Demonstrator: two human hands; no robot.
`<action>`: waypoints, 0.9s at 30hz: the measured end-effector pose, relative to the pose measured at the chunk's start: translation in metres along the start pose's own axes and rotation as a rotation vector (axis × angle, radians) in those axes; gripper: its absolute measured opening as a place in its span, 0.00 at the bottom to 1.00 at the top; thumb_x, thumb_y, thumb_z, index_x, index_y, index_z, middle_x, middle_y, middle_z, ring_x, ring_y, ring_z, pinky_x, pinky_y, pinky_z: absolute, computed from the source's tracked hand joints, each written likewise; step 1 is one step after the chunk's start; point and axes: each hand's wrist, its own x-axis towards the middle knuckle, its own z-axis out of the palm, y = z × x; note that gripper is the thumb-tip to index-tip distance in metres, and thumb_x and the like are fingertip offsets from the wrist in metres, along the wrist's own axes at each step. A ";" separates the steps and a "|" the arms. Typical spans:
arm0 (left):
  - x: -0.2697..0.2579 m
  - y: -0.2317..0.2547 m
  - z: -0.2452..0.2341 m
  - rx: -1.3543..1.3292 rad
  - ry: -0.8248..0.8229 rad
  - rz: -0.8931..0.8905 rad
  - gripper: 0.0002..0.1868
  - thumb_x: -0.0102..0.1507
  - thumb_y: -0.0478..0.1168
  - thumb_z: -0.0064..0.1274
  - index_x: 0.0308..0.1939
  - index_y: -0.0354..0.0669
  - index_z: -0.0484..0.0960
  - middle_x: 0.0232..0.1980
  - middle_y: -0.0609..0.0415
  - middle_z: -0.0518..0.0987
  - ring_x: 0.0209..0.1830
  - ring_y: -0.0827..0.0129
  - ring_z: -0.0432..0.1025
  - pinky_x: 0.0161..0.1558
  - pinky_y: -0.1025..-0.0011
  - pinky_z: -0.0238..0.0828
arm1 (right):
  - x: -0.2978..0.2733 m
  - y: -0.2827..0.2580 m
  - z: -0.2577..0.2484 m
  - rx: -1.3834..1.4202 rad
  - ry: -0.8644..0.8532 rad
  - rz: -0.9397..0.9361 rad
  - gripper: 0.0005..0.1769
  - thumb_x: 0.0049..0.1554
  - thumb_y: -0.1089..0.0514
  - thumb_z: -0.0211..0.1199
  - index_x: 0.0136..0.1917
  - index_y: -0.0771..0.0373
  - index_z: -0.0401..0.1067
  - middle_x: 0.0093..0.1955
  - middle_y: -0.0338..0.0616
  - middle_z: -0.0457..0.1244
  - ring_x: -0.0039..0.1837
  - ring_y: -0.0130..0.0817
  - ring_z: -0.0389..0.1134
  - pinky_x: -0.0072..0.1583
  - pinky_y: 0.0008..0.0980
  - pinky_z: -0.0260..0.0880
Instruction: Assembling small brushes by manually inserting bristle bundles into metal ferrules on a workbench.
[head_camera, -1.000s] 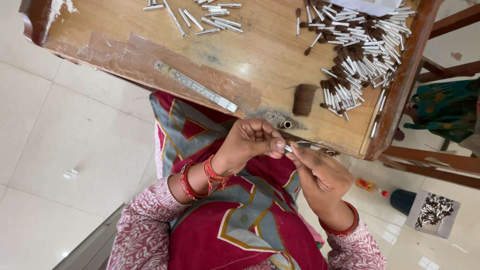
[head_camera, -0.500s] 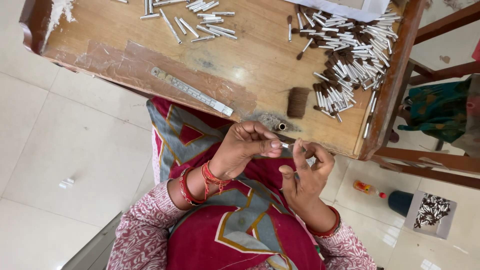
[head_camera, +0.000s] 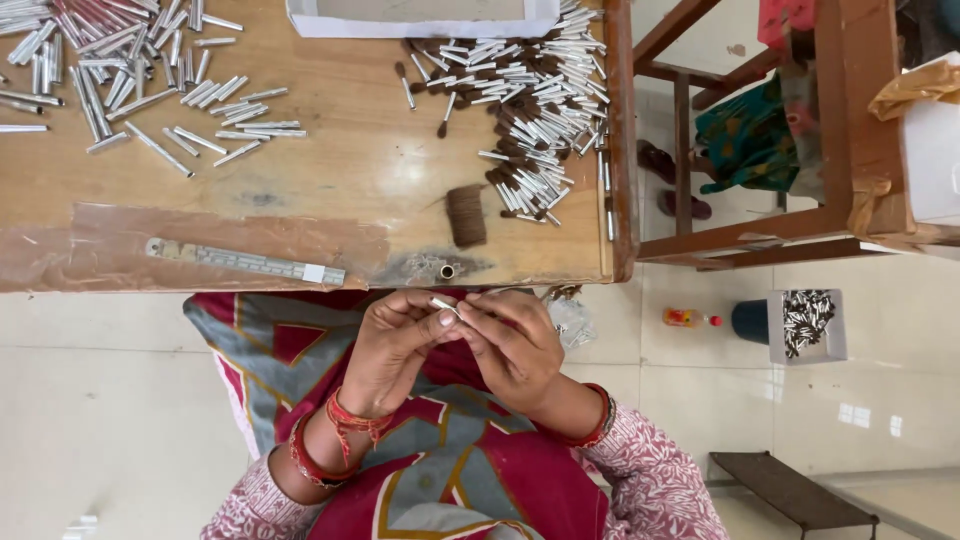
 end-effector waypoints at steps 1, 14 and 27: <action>0.000 0.007 0.005 0.003 0.000 -0.001 0.07 0.64 0.27 0.59 0.46 0.31 0.83 0.44 0.46 0.85 0.43 0.65 0.81 0.49 0.68 0.81 | 0.001 0.007 -0.004 0.001 0.003 0.001 0.15 0.58 0.65 0.69 0.59 0.65 0.77 0.57 0.47 0.67 0.56 0.44 0.71 0.59 0.39 0.73; 0.012 0.037 0.022 0.072 0.081 0.228 0.07 0.63 0.29 0.59 0.45 0.31 0.81 0.46 0.44 0.85 0.45 0.63 0.81 0.50 0.67 0.80 | 0.001 0.165 -0.042 -1.076 -0.225 0.250 0.10 0.64 0.52 0.64 0.46 0.59 0.69 0.41 0.48 0.66 0.46 0.48 0.70 0.45 0.48 0.71; 0.016 0.050 0.007 0.001 0.025 0.246 0.07 0.63 0.30 0.61 0.43 0.36 0.79 0.45 0.46 0.85 0.48 0.65 0.81 0.52 0.68 0.81 | -0.012 0.254 -0.050 -1.236 -0.341 0.323 0.16 0.61 0.55 0.65 0.43 0.69 0.66 0.37 0.55 0.66 0.43 0.48 0.71 0.51 0.42 0.74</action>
